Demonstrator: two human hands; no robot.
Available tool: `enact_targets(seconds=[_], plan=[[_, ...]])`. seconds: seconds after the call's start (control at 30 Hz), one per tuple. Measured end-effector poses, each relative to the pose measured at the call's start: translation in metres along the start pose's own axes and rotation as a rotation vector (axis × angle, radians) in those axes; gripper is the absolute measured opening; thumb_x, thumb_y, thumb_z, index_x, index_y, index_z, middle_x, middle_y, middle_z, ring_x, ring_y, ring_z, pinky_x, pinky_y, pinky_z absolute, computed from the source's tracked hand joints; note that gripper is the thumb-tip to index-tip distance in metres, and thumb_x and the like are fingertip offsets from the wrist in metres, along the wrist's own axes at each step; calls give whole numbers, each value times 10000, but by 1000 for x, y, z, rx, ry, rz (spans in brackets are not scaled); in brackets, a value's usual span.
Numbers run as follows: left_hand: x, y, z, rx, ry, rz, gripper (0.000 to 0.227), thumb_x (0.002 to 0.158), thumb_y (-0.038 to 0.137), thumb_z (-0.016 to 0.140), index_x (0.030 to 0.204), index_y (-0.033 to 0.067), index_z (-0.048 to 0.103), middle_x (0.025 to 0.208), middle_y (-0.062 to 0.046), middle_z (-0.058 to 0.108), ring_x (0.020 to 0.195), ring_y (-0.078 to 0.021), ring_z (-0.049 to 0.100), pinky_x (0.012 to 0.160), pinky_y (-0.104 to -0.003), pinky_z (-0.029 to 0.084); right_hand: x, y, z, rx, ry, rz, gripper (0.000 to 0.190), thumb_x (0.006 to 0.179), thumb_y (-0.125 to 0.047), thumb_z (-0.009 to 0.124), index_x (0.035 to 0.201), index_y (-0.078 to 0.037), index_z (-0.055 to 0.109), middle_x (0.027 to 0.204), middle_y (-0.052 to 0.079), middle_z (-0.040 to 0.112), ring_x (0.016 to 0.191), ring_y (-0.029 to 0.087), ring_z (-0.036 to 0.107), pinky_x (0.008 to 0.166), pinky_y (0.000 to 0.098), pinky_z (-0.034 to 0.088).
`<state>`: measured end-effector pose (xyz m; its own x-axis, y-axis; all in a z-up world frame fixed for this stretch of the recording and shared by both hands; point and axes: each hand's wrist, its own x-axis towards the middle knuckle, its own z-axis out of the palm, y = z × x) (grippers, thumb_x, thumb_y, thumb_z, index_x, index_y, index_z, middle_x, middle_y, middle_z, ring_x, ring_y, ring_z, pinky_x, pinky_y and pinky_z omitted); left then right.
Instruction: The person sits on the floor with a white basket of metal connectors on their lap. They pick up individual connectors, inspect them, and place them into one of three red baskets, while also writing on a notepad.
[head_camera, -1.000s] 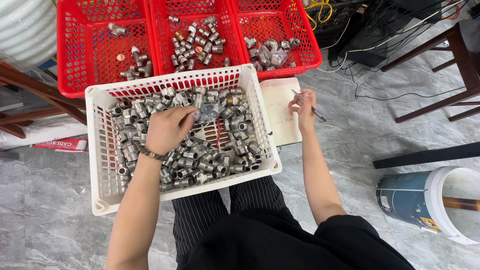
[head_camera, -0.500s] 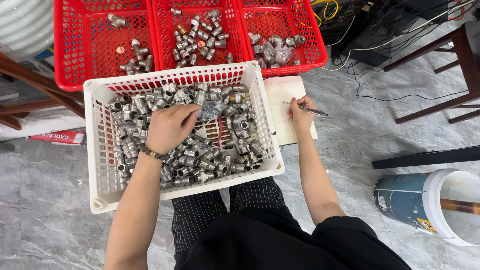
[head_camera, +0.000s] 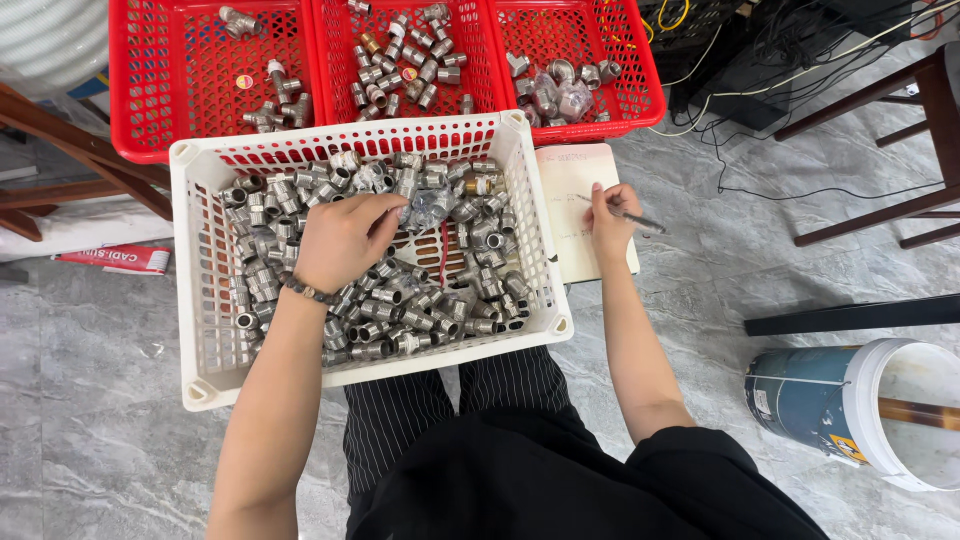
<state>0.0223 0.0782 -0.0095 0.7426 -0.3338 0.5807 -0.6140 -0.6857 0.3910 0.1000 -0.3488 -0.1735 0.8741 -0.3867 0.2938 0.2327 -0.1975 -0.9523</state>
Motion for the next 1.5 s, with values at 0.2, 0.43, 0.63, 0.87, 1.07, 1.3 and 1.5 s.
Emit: enact_targets(seconds=[0.2,0.43,0.63,0.87,1.07,1.3,1.5], plan=[[-1,0,4,-43,-492,-270,164,972,185,629,1038,145,774,837,-94,764,826,-336,742,741,-456,573,-11,-31,4,-283,-234,-296,107,929,-96,817,1023,-71,773,723,91,654,643,202,632,589,288,501],[-2,4,9,12,-851,-291,235,954,307,602,1033,198,795,995,-38,793,1092,-304,692,952,-495,546,-21,-57,18,-721,-627,-762,252,832,198,620,979,43,753,1128,174,715,1239,343,613,1023,411,533],[-21,-4,54,285,-946,-157,312,940,512,617,1098,302,786,885,18,775,1007,-209,674,946,-441,550,-18,-52,18,-670,-578,-788,278,778,149,635,983,8,759,1191,146,695,1227,364,602,1025,453,521],[-26,1,94,315,-964,-126,261,937,372,658,984,158,799,798,-41,743,906,-225,685,888,-444,583,-11,-148,38,-456,-223,-683,327,885,129,589,1034,-104,764,1149,72,653,1037,291,604,907,413,522],[-27,4,97,330,-894,-39,187,900,176,683,752,91,759,638,-61,693,632,-192,646,704,-343,579,-24,-254,70,-191,-141,-672,281,922,121,559,1000,-51,768,1073,126,653,956,276,622,805,398,533],[-16,5,82,339,-977,-88,332,932,339,577,678,127,598,656,6,572,560,-181,539,598,-349,490,-39,-325,109,44,-180,-685,207,964,116,542,976,-11,705,1069,132,628,1016,245,607,890,347,524],[-5,7,54,256,-877,-306,160,963,73,552,864,140,659,833,-29,659,718,-191,663,624,-311,601,-43,-313,145,29,-274,-726,228,914,89,547,950,-60,714,1021,88,662,988,235,628,921,381,493]])
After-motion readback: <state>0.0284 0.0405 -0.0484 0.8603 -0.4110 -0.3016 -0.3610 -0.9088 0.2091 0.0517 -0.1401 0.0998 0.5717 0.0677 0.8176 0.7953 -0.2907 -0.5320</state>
